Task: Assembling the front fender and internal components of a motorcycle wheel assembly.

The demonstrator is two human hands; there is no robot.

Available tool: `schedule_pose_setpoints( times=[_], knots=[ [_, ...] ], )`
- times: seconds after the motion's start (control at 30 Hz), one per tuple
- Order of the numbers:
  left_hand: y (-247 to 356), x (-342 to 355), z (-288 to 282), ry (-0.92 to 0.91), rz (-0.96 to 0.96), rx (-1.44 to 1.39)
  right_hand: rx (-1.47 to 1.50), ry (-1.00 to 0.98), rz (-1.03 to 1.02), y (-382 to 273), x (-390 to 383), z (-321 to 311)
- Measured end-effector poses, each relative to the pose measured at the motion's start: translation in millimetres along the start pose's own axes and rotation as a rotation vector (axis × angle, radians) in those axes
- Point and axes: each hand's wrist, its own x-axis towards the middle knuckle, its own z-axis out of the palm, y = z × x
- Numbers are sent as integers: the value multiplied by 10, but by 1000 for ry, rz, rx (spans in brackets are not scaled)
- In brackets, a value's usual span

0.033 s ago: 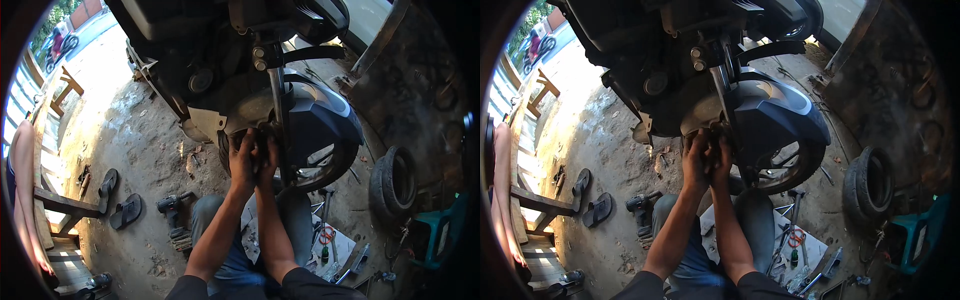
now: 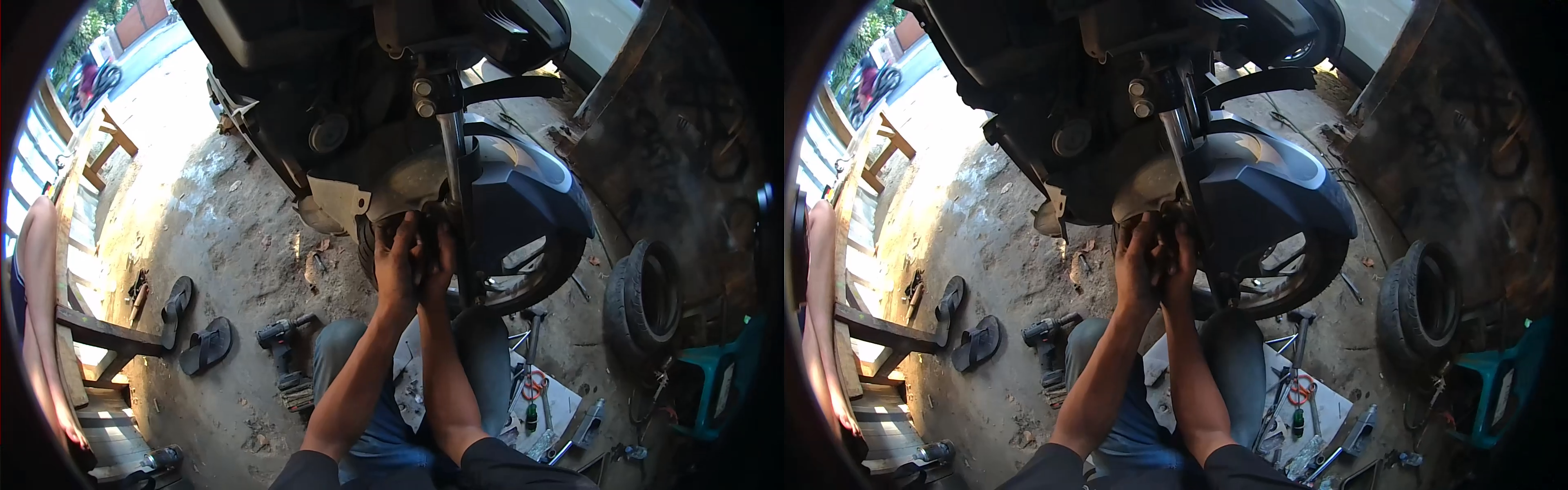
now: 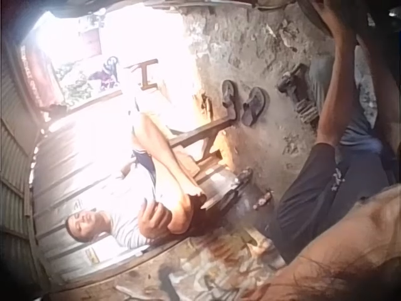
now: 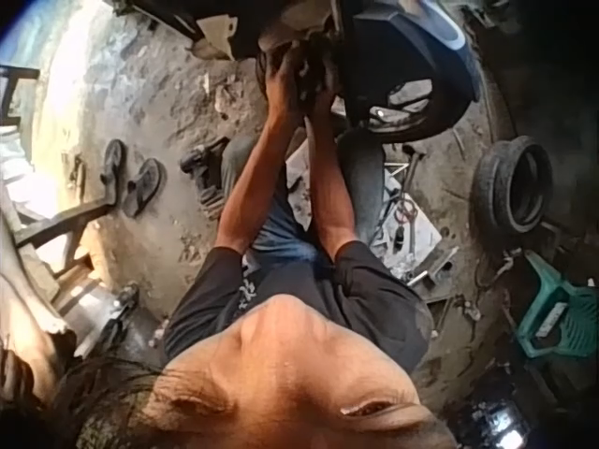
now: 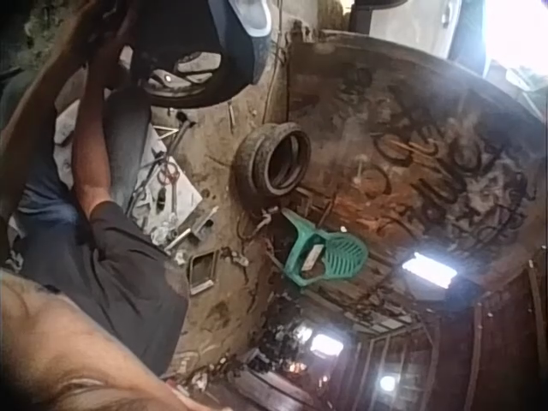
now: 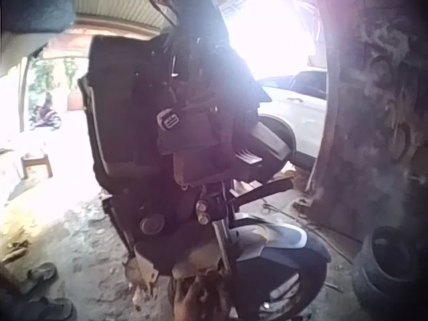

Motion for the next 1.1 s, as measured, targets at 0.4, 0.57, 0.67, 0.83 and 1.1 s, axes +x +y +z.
schedule_pose_setpoints(
  times=[0.4, 0.57, 0.67, 0.83, 1.1],
  knots=[
    [-27, 17, 6, -17, 33, -69, -638, 55, -549, 214, 1, -214],
    [-47, 9, -64, -20, 66, 114, -391, 116, -336, 178, 54, -107],
    [24, 12, -75, -27, 71, 72, -112, 85, -101, 65, -30, 86],
    [-77, 58, -133, -79, 40, -56, -30, 61, -113, 52, -24, 93],
    [74, -38, -103, -62, 12, 105, -53, 326, -109, 83, -31, 242]
  ],
)
